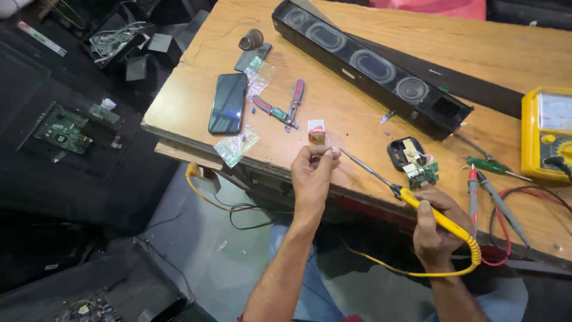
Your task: The person sits at a workbench repairing a small circuit board from a speaker. They handle small components and wires, then use a soldering iron to solder connections on the green circuit board, repositioning the board repeatedly while a multimeter and other tools sit on the bench.
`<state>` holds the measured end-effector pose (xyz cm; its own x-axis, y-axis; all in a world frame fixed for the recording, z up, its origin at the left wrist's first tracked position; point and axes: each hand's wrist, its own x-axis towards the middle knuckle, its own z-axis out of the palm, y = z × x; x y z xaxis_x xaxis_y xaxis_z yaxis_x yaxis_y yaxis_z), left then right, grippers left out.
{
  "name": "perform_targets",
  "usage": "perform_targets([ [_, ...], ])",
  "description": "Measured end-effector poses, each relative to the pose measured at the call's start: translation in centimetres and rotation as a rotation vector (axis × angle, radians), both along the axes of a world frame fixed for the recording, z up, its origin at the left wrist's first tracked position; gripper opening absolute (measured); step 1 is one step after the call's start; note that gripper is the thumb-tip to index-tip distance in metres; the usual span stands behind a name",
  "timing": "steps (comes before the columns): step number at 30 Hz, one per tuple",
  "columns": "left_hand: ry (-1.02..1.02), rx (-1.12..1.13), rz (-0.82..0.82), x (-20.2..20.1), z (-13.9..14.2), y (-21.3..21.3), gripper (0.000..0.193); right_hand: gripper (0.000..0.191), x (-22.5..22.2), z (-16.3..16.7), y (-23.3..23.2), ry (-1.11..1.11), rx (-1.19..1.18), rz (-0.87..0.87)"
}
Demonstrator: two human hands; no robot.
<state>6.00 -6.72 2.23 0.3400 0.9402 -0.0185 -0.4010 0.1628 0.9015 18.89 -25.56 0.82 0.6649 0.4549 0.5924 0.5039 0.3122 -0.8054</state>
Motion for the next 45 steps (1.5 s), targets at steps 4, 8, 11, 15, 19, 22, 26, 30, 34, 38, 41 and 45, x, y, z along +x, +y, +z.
perform_targets([
  [4, -0.029, 0.035, -0.005, 0.0, -0.3, -0.1, 0.011, 0.008, 0.1, 0.4, 0.0, -0.036, -0.041, -0.001],
  [8, -0.003, 0.032, -0.005, -0.1, -0.3, -0.1, 0.011, 0.008, 0.0, 0.6, 0.1, -0.062, -0.041, 0.004],
  [11, -0.011, 0.023, -0.003, 0.0, -0.3, 0.0, 0.010, 0.008, -0.1, 0.7, 0.1, -0.063, -0.046, 0.006],
  [15, -0.005, 0.030, -0.005, 0.0, -0.3, -0.1, 0.010, 0.008, -0.1, 0.7, 0.2, -0.060, -0.049, 0.012],
  [19, -0.004, 0.031, -0.012, -0.1, -0.3, -0.1, 0.009, 0.008, -0.1, 0.9, 0.3, -0.061, -0.048, 0.023],
  [22, -0.008, 0.037, -0.014, -0.2, -0.4, -0.1, 0.010, 0.009, -0.2, 1.2, 0.3, -0.084, -0.057, 0.017],
  [26, -0.018, 0.037, -0.009, -0.1, -0.5, 0.0, 0.010, 0.010, -0.4, 1.6, 0.2, -0.082, -0.085, 0.006],
  [30, -0.014, 0.032, -0.011, -0.1, -0.5, 0.0, 0.010, 0.011, -0.4, 1.7, 0.1, -0.086, -0.102, -0.004],
  [34, -0.004, 0.041, -0.015, -0.2, -0.4, -0.1, 0.009, 0.012, -0.4, 1.8, 0.2, -0.080, -0.089, -0.009],
  [38, -0.008, 0.038, -0.006, -0.1, -0.4, -0.1, 0.009, 0.011, -0.4, 1.8, 0.2, -0.073, -0.099, -0.006],
  [41, -0.016, 0.028, 0.000, 0.0, -0.4, -0.1, 0.009, 0.010, -0.4, 1.7, 0.1, -0.087, -0.105, -0.015],
  [45, -0.021, 0.025, -0.006, -0.2, -0.4, 0.0, 0.010, 0.010, -0.3, 1.4, 0.1, -0.099, -0.103, -0.023],
])
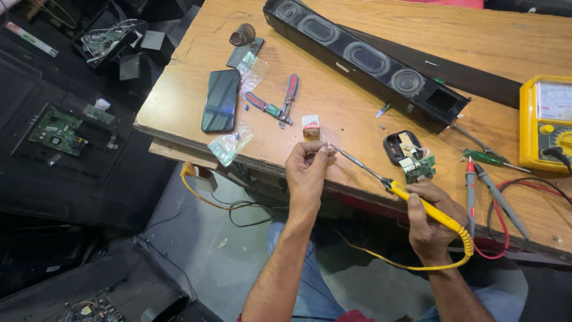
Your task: The person sits at a workbench repairing a small circuit board from a speaker. They handle small components and wires, then use a soldering iron to solder connections on the green circuit board, repositioning the board repeatedly while a multimeter and other tools sit on the bench.
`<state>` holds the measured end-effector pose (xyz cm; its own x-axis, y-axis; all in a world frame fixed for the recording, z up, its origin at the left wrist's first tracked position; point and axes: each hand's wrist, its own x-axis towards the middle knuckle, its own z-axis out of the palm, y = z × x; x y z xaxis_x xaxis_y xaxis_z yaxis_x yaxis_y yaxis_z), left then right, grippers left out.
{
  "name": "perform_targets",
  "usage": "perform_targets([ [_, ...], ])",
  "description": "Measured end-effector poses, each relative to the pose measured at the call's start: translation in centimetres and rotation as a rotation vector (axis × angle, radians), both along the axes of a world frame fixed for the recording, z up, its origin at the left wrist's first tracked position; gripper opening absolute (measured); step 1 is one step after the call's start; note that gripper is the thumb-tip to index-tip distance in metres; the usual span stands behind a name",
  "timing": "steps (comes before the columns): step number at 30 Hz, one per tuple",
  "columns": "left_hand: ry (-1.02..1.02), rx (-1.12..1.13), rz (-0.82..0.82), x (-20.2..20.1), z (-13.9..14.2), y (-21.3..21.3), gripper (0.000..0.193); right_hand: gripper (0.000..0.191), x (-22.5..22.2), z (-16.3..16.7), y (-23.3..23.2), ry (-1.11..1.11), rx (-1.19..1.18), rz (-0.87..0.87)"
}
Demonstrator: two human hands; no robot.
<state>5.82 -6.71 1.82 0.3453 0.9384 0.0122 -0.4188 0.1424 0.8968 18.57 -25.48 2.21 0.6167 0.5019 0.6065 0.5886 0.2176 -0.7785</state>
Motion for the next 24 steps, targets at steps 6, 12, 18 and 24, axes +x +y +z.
perform_targets([
  [6, -0.002, -0.017, -0.011, -0.2, 0.2, 0.1, 0.010, 0.014, -0.1, 0.4, -0.2, -0.011, -0.005, -0.001],
  [12, -0.003, -0.014, -0.010, -0.2, 0.2, 0.1, 0.011, 0.014, -0.1, 1.7, -0.3, -0.115, -0.048, 0.070],
  [18, -0.002, -0.010, -0.013, -0.2, 0.2, 0.1, 0.012, 0.016, -0.3, 2.5, -0.1, -0.111, -0.081, 0.073],
  [24, -0.014, -0.024, -0.016, -0.2, 0.2, 0.1, 0.011, 0.016, -0.4, 2.9, 0.0, -0.138, -0.084, 0.088],
])
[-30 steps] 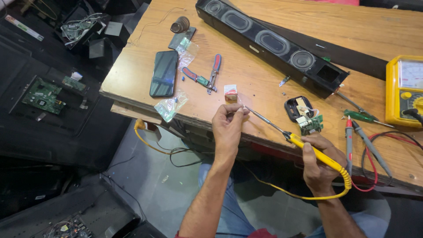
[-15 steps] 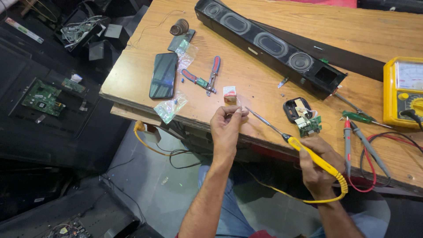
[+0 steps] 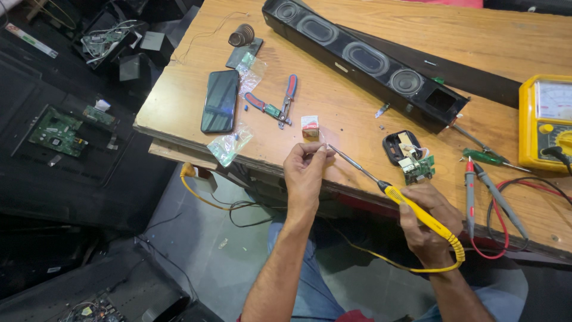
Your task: The person sits at a workbench repairing a small circuit board from a speaker. They handle small components and wires, then use a soldering iron to solder connections on the green circuit board, repositioning the board repeatedly while a multimeter and other tools sit on the bench.
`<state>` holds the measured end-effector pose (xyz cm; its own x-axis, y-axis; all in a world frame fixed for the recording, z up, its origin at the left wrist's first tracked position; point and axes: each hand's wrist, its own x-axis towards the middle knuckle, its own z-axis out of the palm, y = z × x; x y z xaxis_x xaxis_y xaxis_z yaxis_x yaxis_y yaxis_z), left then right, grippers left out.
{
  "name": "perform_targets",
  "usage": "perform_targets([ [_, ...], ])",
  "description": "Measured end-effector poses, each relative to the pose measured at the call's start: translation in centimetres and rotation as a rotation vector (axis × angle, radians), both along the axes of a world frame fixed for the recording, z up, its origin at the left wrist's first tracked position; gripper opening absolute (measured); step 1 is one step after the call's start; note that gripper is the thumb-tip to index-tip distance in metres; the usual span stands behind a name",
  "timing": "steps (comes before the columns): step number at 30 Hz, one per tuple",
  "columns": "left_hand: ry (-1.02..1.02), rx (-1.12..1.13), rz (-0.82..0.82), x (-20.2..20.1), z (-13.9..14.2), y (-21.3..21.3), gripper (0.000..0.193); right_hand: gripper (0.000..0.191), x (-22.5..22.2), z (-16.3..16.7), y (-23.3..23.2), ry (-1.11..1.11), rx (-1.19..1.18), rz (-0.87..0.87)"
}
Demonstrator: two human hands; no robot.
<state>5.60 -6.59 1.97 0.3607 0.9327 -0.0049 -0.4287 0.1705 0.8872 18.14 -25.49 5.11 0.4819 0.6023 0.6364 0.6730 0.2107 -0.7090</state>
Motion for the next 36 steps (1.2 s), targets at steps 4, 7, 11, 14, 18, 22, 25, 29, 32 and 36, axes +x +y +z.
perform_targets([
  [4, 0.010, -0.017, -0.001, 0.00, 0.00, 0.08, 0.011, 0.016, -0.04, 0.12, 0.13, -0.013, 0.017, 0.027],
  [7, 0.003, -0.013, 0.001, -0.04, -0.01, 0.05, 0.012, 0.015, -0.10, 0.04, 0.26, -0.014, 0.043, 0.047],
  [11, -0.003, -0.022, 0.001, 0.01, -0.03, 0.11, 0.012, 0.016, -0.10, -0.05, 0.25, -0.023, 0.053, 0.039],
  [14, -0.001, -0.032, 0.000, 0.03, -0.01, 0.19, 0.012, 0.016, -0.06, -0.02, 0.21, -0.020, 0.056, 0.034],
  [18, -0.001, -0.029, 0.002, 0.04, -0.06, 0.18, 0.013, 0.016, -0.06, 0.01, 0.27, -0.031, 0.066, 0.051],
  [22, 0.011, -0.045, 0.005, -0.03, -0.19, 0.17, 0.013, 0.016, -0.05, 0.02, 0.35, -0.022, 0.055, 0.056],
  [25, -0.006, -0.032, 0.004, 0.03, -0.16, 0.20, 0.013, 0.017, -0.02, 0.04, 0.40, -0.048, 0.061, 0.059],
  [29, -0.012, -0.033, -0.005, -0.09, 0.14, 0.13, 0.013, 0.017, -0.06, 0.03, 0.35, -0.039, 0.066, 0.064],
  [32, -0.001, -0.038, -0.019, -0.42, 0.32, 0.05, 0.014, 0.016, -0.09, -0.05, 0.25, -0.030, 0.068, 0.055],
  [36, -0.040, -0.072, -0.051, -0.63, 0.29, 0.48, 0.014, 0.017, 0.03, -0.21, 0.16, -0.014, 0.075, 0.042],
])
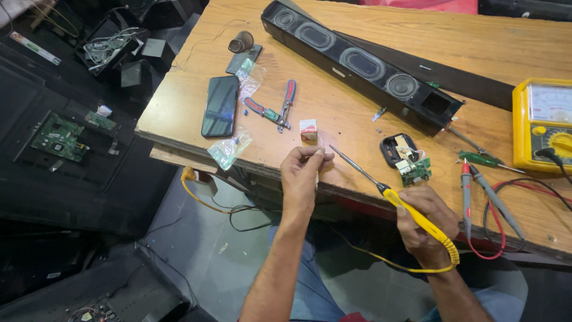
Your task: The person sits at a workbench repairing a small circuit board from a speaker. They handle small components and wires, then use a soldering iron to solder connections on the green circuit board, repositioning the board repeatedly while a multimeter and other tools sit on the bench.
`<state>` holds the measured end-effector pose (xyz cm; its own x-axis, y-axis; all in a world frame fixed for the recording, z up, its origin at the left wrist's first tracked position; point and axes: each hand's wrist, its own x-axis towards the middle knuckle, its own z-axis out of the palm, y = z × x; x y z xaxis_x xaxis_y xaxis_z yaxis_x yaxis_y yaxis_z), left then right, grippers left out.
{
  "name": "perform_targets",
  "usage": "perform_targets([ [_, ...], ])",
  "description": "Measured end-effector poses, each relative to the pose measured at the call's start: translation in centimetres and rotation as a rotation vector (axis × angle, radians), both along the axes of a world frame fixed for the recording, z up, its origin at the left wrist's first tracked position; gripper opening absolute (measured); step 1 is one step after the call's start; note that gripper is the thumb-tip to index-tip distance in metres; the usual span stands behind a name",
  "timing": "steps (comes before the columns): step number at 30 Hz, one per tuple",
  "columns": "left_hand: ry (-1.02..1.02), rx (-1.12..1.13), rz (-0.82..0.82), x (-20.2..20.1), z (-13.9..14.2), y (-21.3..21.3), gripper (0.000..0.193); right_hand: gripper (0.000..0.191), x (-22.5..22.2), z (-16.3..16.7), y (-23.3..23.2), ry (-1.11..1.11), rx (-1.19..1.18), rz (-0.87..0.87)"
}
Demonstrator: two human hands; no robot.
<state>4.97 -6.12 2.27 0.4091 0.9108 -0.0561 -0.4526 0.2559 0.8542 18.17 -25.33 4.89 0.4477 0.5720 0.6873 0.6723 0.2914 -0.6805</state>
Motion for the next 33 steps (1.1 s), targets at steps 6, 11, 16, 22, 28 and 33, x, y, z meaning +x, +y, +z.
perform_targets([
  [6, 0.005, -0.025, -0.025, -0.1, -0.3, 0.4, 0.013, 0.020, 0.2, -0.2, -0.2, 0.026, -0.005, -0.010],
  [11, 0.004, 0.000, -0.030, -0.1, -0.3, 0.3, 0.013, 0.020, 0.1, -0.2, -0.1, 0.020, -0.006, -0.001],
  [16, 0.025, 0.009, -0.038, -0.1, -0.1, 0.3, 0.013, 0.021, 0.1, -0.1, 0.2, 0.013, 0.006, 0.013],
  [22, 0.033, 0.004, -0.038, -0.1, -0.2, 0.3, 0.013, 0.021, 0.0, 0.1, 0.1, -0.005, -0.012, 0.020],
  [28, 0.037, 0.020, -0.048, 0.0, 0.0, 0.4, 0.013, 0.017, 0.3, -0.3, -0.1, 0.029, 0.020, 0.020],
  [33, 0.153, 0.092, -0.073, -0.2, 1.4, -1.3, 0.010, 0.019, 1.5, 0.5, -2.8, -0.016, 0.093, -0.143],
])
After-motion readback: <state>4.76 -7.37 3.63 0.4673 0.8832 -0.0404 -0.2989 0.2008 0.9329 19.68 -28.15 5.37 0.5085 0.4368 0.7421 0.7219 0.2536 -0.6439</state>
